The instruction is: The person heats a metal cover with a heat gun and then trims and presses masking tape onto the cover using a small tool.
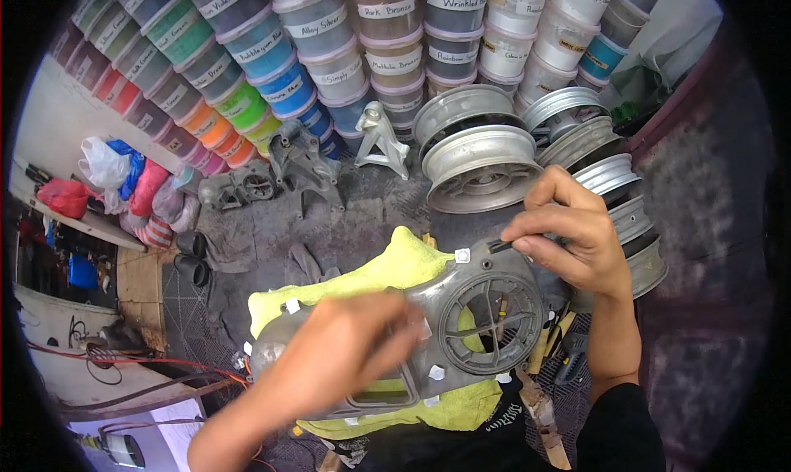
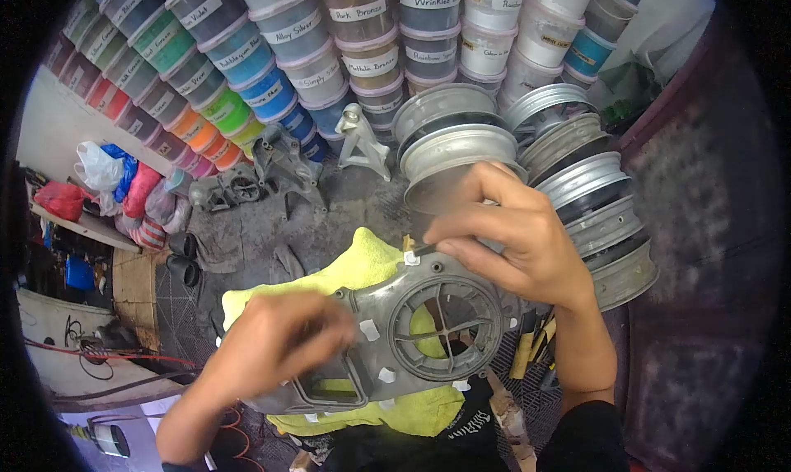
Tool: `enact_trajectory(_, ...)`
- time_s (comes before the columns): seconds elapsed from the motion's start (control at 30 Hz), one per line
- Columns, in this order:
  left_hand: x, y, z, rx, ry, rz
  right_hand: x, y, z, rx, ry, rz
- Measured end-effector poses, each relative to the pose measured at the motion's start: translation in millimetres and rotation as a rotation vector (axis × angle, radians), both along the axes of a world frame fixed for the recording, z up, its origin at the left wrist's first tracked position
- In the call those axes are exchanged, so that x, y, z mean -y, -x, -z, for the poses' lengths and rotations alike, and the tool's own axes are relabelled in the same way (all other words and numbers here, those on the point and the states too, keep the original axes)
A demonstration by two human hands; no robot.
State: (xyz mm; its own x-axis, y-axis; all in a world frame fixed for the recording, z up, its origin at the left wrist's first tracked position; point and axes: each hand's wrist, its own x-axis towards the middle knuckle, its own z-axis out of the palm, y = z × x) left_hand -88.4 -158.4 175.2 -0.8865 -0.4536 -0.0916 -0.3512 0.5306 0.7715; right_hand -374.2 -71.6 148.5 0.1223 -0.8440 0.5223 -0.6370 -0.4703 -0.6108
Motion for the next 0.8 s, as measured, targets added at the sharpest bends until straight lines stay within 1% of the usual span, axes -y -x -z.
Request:
enact_trajectory(0.1, 32.5, 40.3, 41.2, -0.039, 0.153, 0.017, -20.2, 7.7, 10.3, 0.061, -0.06, 0.074)
enact_trajectory(0.17, 44.6, 61.0, 67.6, -0.063, 0.182, 0.063, -35.7, 14.3, 20.5, 0.133, -0.066, 0.137)
enact_trajectory(0.23, 48.6, 75.9, 76.1, -0.069, 0.164, 0.113, -51.5, 20.8, 30.1, 0.204, -0.082, 0.19)
enact_trajectory(0.33, 50.6, 91.6, 76.4, -0.049, 0.085, 0.172, -73.5, 29.3, 43.6, 0.317, -0.121, 0.257)
enact_trajectory(0.5, 53.5, 102.2, 73.9, 0.01, 0.003, 0.192, -97.1, 39.9, 64.9, 0.393, -0.12, 0.321)
enact_trajectory(0.6, 54.4, 105.8, 72.9, 0.024, 0.023, 0.209, -103.0, 41.0, 72.1, 0.478, -0.122, 0.357)
enact_trajectory(0.8, 45.0, 104.2, 70.4, -0.063, 0.27, 0.221, -108.2, 41.0, 78.8, 0.558, -0.102, 0.404)
